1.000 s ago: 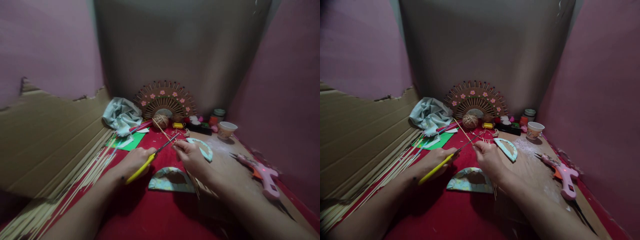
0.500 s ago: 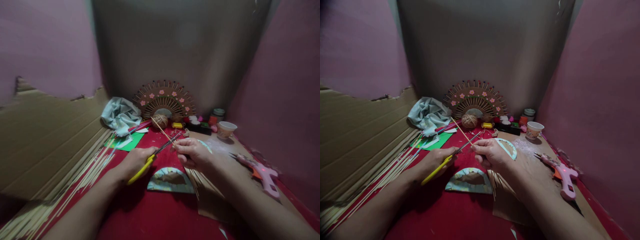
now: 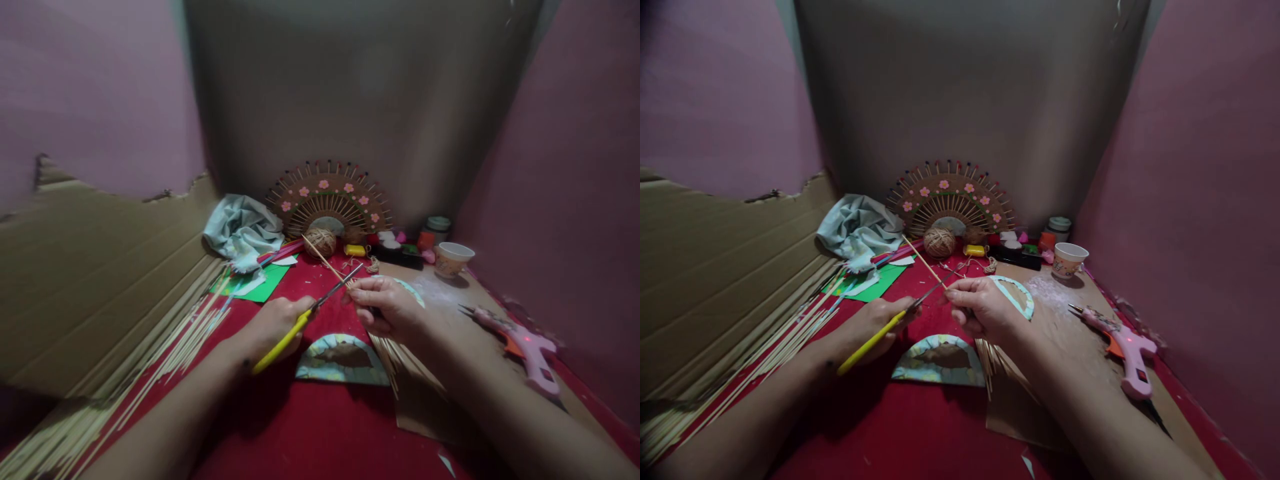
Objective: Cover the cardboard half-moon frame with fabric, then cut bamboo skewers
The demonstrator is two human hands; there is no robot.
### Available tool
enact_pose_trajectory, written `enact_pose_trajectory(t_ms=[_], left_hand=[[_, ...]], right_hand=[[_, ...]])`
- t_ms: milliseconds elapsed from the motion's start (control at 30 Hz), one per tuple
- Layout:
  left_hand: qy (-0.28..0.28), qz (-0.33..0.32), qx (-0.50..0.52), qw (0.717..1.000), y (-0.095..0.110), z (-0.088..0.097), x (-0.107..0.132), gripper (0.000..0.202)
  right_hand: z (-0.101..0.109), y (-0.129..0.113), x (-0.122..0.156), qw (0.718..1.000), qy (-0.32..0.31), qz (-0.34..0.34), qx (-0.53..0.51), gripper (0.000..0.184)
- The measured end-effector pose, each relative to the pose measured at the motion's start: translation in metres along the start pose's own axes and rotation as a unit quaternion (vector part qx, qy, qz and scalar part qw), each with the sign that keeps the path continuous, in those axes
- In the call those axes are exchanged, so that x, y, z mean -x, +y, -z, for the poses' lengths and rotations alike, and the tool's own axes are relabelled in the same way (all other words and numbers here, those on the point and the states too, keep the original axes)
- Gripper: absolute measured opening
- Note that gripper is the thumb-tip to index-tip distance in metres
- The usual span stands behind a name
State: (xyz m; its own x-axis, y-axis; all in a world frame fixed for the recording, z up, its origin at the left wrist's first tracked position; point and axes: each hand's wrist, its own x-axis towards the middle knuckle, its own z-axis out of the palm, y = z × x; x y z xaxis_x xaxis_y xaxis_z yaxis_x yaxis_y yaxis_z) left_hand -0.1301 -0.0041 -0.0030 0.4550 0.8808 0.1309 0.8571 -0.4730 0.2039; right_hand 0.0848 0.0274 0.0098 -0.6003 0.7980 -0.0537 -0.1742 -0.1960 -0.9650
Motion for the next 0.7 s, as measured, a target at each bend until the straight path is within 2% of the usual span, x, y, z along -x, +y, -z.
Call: enact_pose_trajectory(t_ms=[100, 233, 333, 433, 533, 700], left_hand=[[-0.021, 0.015, -0.002, 1.000, 0.003, 0.003, 0.001, 0.025], [-0.044, 0.032, -0.017, 0.998, 0.009, 0.007, 0.001, 0.026], [-0.035, 0.030, -0.013, 0.999, 0.008, 0.006, 0.000, 0.022], [-0.016, 0.011, 0.004, 1.000, 0.004, 0.002, 0.000, 0.018], [0.015, -0.021, 0.038, 0.999, 0.001, -0.003, 0.000, 0.014], [0.042, -0.046, 0.095, 0.994, 0.003, -0.005, 0.002, 0.015]], right_hand=[[-0.007, -0.002, 0.001, 0.996, 0.052, 0.033, 0.059, 0.018], [-0.017, -0.004, 0.003, 0.973, 0.137, 0.079, 0.169, 0.014], [-0.021, -0.005, 0.004, 0.961, 0.159, 0.102, 0.200, 0.014], [-0.018, -0.005, 0.004, 0.976, 0.136, 0.078, 0.148, 0.012], [-0.012, -0.005, 0.004, 0.996, 0.075, 0.030, 0.049, 0.017], [0.001, -0.004, 0.002, 0.997, -0.037, -0.022, -0.060, 0.018]])
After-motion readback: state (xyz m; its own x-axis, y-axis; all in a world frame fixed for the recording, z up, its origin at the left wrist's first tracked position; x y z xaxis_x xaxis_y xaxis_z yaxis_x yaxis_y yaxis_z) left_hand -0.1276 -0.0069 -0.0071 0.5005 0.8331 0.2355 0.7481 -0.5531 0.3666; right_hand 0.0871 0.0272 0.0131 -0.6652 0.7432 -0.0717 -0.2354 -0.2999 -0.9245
